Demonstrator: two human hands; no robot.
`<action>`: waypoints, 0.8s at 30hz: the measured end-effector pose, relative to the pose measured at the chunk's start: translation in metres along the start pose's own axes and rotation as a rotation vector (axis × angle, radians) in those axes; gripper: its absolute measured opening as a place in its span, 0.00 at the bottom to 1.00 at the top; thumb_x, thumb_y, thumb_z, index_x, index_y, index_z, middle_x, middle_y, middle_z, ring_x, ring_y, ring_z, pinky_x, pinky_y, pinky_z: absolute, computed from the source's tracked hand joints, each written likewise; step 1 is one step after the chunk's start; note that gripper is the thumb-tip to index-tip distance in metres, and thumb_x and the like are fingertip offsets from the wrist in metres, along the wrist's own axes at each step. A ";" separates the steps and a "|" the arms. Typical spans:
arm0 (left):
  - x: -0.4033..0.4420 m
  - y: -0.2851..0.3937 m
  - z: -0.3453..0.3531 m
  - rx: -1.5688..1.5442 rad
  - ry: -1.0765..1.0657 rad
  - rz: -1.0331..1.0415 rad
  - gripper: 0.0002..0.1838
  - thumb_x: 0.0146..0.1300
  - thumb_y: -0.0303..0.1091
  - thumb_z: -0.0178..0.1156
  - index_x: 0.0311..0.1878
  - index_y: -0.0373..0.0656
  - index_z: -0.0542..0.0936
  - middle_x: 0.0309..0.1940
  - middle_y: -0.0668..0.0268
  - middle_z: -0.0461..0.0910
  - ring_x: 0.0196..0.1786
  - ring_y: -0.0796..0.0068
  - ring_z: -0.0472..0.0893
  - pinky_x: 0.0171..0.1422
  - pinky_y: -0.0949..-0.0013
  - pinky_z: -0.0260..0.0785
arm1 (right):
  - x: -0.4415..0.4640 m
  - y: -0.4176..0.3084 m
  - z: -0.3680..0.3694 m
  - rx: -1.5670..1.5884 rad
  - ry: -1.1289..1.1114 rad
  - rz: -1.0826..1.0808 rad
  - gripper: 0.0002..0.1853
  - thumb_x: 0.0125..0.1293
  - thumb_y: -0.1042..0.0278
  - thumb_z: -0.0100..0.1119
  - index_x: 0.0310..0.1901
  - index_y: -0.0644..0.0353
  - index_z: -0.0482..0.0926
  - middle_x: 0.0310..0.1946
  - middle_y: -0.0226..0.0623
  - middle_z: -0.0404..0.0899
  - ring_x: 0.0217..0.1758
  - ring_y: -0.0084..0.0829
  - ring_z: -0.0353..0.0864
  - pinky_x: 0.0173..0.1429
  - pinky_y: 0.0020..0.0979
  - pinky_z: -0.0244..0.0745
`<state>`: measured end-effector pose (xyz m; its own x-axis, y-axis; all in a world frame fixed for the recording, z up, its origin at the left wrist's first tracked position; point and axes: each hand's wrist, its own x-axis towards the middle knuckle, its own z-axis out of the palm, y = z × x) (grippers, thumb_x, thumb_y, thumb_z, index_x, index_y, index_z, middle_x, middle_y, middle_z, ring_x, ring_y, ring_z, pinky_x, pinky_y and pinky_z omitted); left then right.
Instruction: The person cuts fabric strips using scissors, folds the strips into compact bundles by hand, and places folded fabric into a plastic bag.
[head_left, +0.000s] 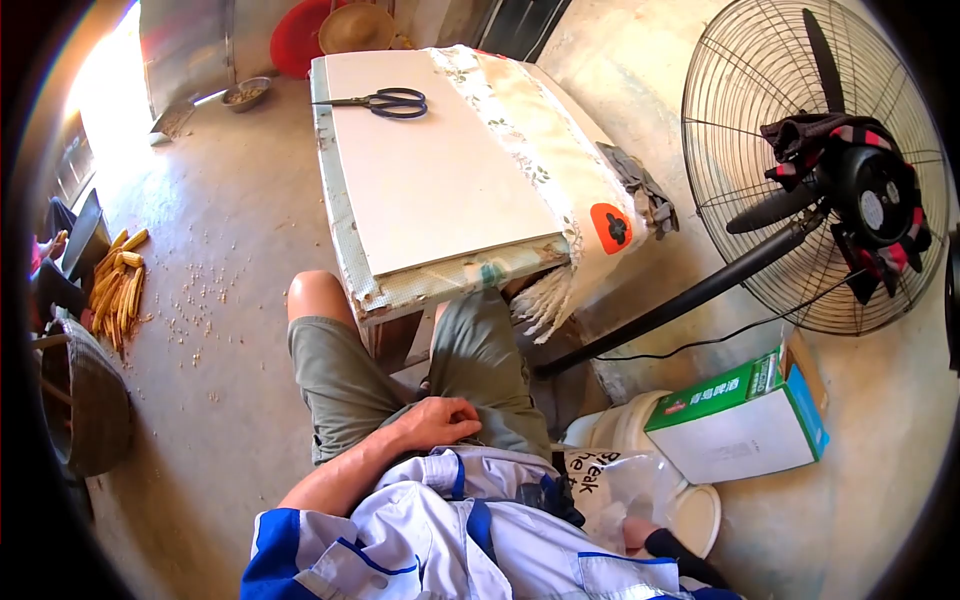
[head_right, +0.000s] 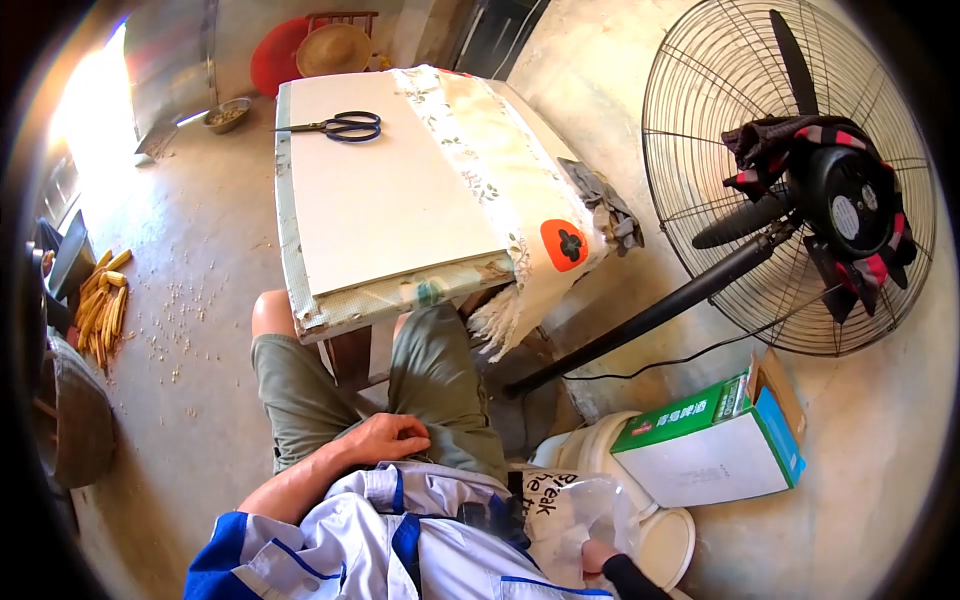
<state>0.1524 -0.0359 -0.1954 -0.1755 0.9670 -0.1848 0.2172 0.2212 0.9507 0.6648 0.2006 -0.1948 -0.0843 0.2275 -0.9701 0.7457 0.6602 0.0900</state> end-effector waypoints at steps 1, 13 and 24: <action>0.001 -0.002 0.001 0.001 -0.004 0.000 0.21 0.75 0.47 0.68 0.56 0.36 0.88 0.46 0.52 0.93 0.49 0.58 0.92 0.57 0.59 0.83 | -0.022 -0.008 -0.015 0.102 -0.052 -0.010 0.16 0.78 0.65 0.57 0.57 0.65 0.88 0.48 0.42 0.93 0.42 0.40 0.94 0.51 0.45 0.91; -0.005 0.010 -0.003 0.016 -0.028 -0.062 0.20 0.77 0.45 0.68 0.58 0.37 0.87 0.47 0.57 0.93 0.48 0.69 0.90 0.57 0.63 0.82 | -0.228 -0.160 -0.235 0.308 0.749 -0.741 0.09 0.75 0.68 0.68 0.48 0.64 0.84 0.33 0.35 0.90 0.34 0.25 0.90 0.42 0.31 0.84; -0.008 0.002 0.000 -0.031 0.000 -0.124 0.19 0.76 0.44 0.69 0.58 0.37 0.88 0.46 0.60 0.93 0.47 0.73 0.89 0.55 0.65 0.82 | -0.058 -0.176 -0.407 0.794 1.261 -0.848 0.31 0.69 0.61 0.76 0.65 0.73 0.77 0.59 0.50 0.87 0.60 0.39 0.89 0.65 0.37 0.83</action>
<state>0.1543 -0.0433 -0.1922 -0.1991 0.9325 -0.3012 0.1642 0.3348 0.9279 0.2693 0.3624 -0.0626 -0.7372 0.6657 0.1152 0.3082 0.4831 -0.8196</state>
